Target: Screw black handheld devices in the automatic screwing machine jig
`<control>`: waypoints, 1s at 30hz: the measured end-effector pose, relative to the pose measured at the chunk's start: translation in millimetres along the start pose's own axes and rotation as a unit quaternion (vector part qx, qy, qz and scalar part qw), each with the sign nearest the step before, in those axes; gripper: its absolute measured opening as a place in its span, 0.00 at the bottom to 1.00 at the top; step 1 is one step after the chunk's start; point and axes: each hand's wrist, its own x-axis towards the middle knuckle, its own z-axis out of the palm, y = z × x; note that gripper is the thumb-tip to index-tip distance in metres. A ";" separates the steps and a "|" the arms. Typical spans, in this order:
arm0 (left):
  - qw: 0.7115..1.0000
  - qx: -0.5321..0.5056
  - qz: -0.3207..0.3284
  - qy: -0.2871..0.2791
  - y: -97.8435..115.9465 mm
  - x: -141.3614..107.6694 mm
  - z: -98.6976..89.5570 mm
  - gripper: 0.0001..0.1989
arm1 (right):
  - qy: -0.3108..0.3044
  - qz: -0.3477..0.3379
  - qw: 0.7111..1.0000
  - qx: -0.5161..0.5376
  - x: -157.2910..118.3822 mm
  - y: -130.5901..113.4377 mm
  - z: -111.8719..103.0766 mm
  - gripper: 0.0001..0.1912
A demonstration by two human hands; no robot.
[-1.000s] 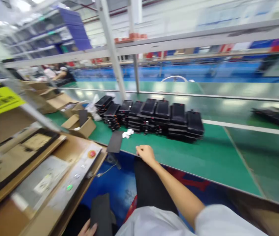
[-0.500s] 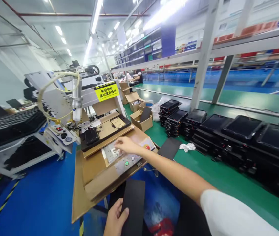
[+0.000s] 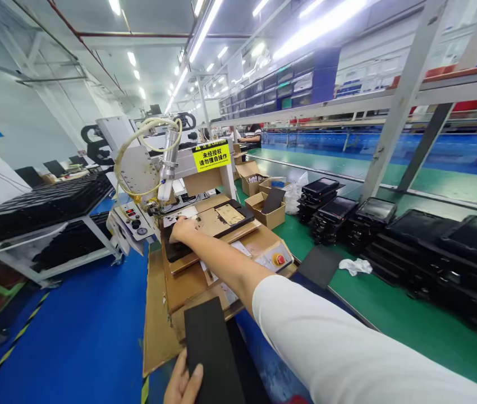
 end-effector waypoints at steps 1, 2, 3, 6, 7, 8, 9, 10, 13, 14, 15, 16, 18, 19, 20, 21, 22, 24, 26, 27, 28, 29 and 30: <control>1.000 -0.021 0.001 0.009 8.5 0.9 -0.1 0.43 | -0.006 -0.002 1.000 -0.013 -2.1 0.3 -0.6 0.59; 0.999 -0.039 0.004 0.008 17.4 1.3 1.2 0.45 | -0.007 -0.010 1.000 -0.018 -4.6 1.5 -3.0 0.59; 0.999 -0.052 0.010 0.001 26.3 0.8 4.1 0.48 | -0.007 -0.017 1.000 -0.020 -7.6 3.3 -7.2 0.59; 0.995 -0.082 0.033 -0.044 51.6 -5.2 22.6 0.51 | -0.008 -0.037 0.999 -0.018 -24.5 11.8 -28.1 0.55; 0.993 -0.094 0.037 -0.067 58.8 -8.2 31.6 0.50 | -0.005 -0.047 0.999 -0.019 -34.9 16.3 -36.2 0.54; 0.989 -0.106 0.035 -0.095 65.3 -11.2 41.5 0.48 | 0.001 -0.060 0.998 -0.023 -48.7 22.2 -43.7 0.53; 0.985 -0.118 0.028 -0.126 71.0 -13.8 52.0 0.46 | 0.013 -0.077 0.997 -0.029 -66.3 29.8 -50.2 0.52; 0.979 -0.129 0.021 -0.157 75.7 -15.7 62.7 0.43 | 0.031 -0.096 0.994 -0.035 -87.6 39.3 -55.3 0.51; 0.959 -0.181 0.014 -0.217 83.7 -18.1 92.4 0.34 | 0.087 -0.152 0.983 -0.045 -168.3 78.3 -60.1 0.51; 0.953 -0.202 0.017 -0.225 83.8 -18.5 100.8 0.32 | 0.100 -0.162 0.981 -0.045 -197.7 93.3 -58.3 0.51; 0.948 -0.218 0.020 -0.229 82.5 -19.3 108.4 0.30 | 0.108 -0.159 0.980 -0.045 -226.2 108.3 -55.0 0.52; 0.946 -0.226 0.021 -0.233 79.8 -20.7 115.2 0.28 | 0.110 -0.151 0.981 -0.044 -253.0 122.8 -50.5 0.53; 0.943 -0.221 0.011 -0.248 70.2 -26.2 127.5 0.26 | 0.106 -0.118 0.986 -0.044 -298.5 149.4 -38.8 0.53; 0.942 -0.212 -0.001 -0.258 63.6 -30.2 133.3 0.26 | 0.104 -0.097 0.989 -0.043 -316.8 161.3 -32.4 0.53; 0.942 -0.201 -0.013 -0.268 56.2 -34.9 139.0 0.26 | 0.104 -0.074 0.991 -0.043 -332.5 172.2 -26.3 0.53; 0.942 -0.188 -0.026 -0.277 48.2 -40.0 144.6 0.26 | 0.107 -0.050 0.992 -0.044 -346.0 182.3 -21.0 0.52; 0.942 -0.174 -0.038 -0.284 40.0 -45.4 150.2 0.26 | 0.111 -0.026 0.992 -0.043 -358.0 191.8 -17.2 0.52; 0.941 -0.145 -0.061 -0.299 24.9 -56.0 161.6 0.27 | 0.117 0.011 0.993 -0.035 -379.3 210.1 -15.1 0.51; 0.938 -0.119 -0.083 -0.314 13.6 -65.7 173.7 0.28 | 0.121 0.034 0.992 -0.002 -398.6 230.2 -20.9 0.54; 0.935 -0.109 -0.097 -0.323 9.7 -70.2 180.3 0.28 | 0.127 0.044 0.990 0.028 -407.6 242.1 -25.9 0.56; 0.930 -0.101 -0.112 -0.335 6.9 -74.8 187.6 0.28 | 0.142 0.061 0.985 0.071 -416.2 255.4 -31.3 0.56; 0.924 -0.092 -0.126 -0.349 5.0 -79.6 195.5 0.28 | 0.161 0.085 0.975 0.126 -424.3 270.2 -36.1 0.53; 0.917 -0.084 -0.139 -0.364 3.6 -84.7 204.0 0.28 | 0.172 0.112 0.959 0.196 -432.1 286.1 -39.6 0.48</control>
